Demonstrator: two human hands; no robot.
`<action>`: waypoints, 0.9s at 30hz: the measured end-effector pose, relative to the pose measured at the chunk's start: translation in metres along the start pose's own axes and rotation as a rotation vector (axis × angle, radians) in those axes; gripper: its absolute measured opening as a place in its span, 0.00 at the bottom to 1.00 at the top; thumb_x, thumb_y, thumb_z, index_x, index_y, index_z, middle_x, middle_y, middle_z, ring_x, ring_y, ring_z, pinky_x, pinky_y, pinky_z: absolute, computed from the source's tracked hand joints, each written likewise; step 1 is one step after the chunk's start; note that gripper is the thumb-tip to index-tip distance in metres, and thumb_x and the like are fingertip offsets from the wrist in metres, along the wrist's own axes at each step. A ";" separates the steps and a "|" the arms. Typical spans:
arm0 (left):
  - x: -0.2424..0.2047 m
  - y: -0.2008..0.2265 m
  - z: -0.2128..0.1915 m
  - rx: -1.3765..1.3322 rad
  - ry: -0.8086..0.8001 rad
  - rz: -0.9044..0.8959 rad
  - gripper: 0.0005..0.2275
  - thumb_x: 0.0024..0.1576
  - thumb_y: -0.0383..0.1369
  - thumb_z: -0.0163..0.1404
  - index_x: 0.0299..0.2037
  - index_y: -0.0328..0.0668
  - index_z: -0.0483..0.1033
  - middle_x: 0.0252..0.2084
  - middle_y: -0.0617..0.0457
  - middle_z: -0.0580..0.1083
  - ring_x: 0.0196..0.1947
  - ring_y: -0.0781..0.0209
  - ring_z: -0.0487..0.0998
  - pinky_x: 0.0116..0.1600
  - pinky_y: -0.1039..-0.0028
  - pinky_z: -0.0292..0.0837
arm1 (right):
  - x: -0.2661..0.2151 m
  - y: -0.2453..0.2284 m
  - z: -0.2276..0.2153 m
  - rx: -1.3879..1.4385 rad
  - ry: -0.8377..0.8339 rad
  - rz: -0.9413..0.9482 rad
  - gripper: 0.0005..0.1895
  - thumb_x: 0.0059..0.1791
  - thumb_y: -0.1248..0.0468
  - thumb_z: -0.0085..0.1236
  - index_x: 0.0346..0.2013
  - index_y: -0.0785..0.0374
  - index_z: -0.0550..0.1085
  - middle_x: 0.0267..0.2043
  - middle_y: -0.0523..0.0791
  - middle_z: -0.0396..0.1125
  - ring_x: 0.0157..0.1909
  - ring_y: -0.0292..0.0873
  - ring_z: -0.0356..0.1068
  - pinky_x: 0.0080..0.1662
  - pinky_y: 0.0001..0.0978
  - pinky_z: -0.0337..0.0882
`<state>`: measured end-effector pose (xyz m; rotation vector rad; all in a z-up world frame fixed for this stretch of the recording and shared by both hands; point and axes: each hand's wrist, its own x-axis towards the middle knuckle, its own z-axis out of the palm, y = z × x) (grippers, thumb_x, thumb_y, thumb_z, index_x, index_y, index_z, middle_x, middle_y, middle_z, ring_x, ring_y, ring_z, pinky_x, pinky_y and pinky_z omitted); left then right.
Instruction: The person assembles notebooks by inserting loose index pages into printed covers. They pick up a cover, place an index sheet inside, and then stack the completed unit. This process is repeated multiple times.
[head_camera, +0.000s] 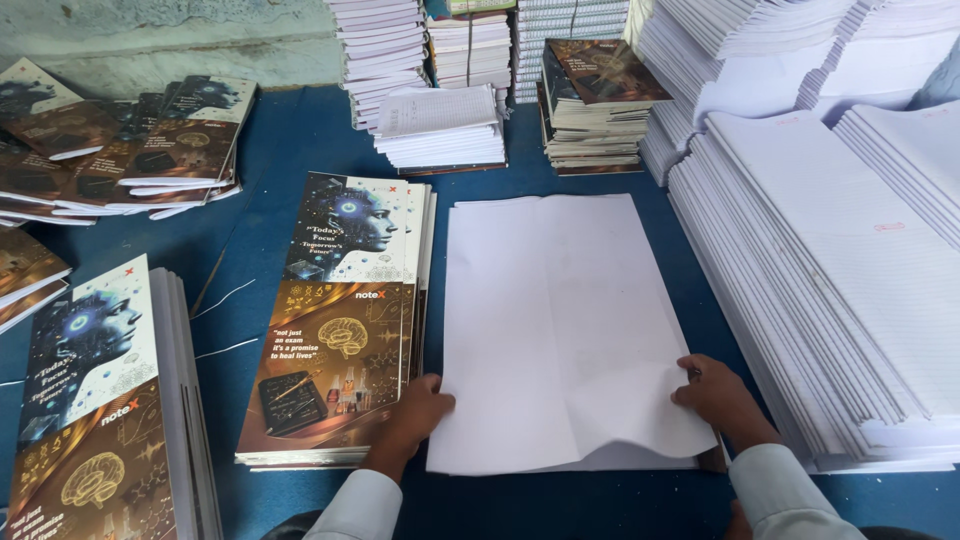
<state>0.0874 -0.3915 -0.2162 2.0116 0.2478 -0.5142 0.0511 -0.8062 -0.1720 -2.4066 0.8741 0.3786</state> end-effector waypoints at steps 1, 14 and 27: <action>-0.003 0.002 0.001 0.017 0.011 -0.014 0.22 0.53 0.28 0.52 0.59 0.27 0.72 0.42 0.41 0.79 0.39 0.53 0.81 0.45 0.67 0.76 | -0.002 0.000 0.000 -0.024 0.022 -0.041 0.36 0.44 0.66 0.67 0.67 0.53 0.68 0.64 0.51 0.69 0.57 0.52 0.76 0.59 0.41 0.75; -0.010 0.015 0.010 0.175 0.099 0.089 0.25 0.55 0.32 0.51 0.64 0.39 0.65 0.46 0.40 0.79 0.43 0.51 0.83 0.50 0.62 0.77 | -0.029 -0.021 -0.033 -0.153 0.328 -0.282 0.28 0.48 0.57 0.65 0.62 0.57 0.71 0.65 0.52 0.64 0.65 0.55 0.66 0.63 0.49 0.68; -0.036 0.048 0.009 0.345 0.205 0.295 0.27 0.55 0.30 0.50 0.66 0.36 0.60 0.40 0.34 0.79 0.40 0.42 0.84 0.51 0.59 0.79 | 0.022 0.019 -0.166 -0.346 0.601 -0.282 0.27 0.50 0.52 0.65 0.60 0.60 0.76 0.59 0.58 0.70 0.54 0.59 0.73 0.54 0.53 0.75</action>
